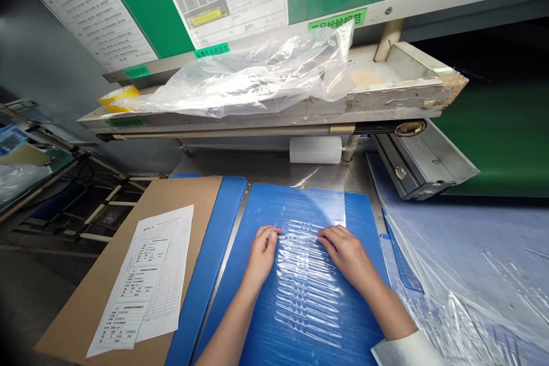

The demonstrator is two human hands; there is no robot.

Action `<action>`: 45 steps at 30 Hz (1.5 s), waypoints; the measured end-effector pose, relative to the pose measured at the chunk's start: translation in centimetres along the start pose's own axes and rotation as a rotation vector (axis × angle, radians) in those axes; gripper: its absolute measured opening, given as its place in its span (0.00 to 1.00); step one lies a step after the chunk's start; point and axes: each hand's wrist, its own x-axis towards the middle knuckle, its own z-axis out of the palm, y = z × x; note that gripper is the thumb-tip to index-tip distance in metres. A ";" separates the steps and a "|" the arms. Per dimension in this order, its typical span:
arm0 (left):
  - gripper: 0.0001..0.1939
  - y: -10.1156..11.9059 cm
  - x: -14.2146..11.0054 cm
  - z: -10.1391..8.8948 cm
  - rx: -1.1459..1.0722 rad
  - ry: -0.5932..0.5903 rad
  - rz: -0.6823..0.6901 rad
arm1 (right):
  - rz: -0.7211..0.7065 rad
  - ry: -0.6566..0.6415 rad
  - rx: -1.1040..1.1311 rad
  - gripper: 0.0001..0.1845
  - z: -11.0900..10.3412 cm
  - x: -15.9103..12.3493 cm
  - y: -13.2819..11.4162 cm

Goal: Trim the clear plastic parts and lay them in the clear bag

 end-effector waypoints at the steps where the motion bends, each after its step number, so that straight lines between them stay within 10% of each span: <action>1: 0.16 -0.1 0.1 -0.1 -0.012 0.032 -0.011 | 0.027 0.041 -0.030 0.14 0.1 0.0 0.4; 17: 0.25 0.0 -0.1 -0.3 -0.181 -0.132 -0.157 | 0.078 0.175 -0.189 0.13 1.0 -0.2 3.1; 37: 0.12 1.9 0.5 0.2 0.670 -0.307 0.388 | -0.138 -0.006 -0.051 0.12 -0.5 0.5 -0.3; 45: 0.18 2.6 1.3 -0.1 0.776 -0.090 0.435 | 0.015 0.144 -0.224 0.15 0.1 0.3 2.4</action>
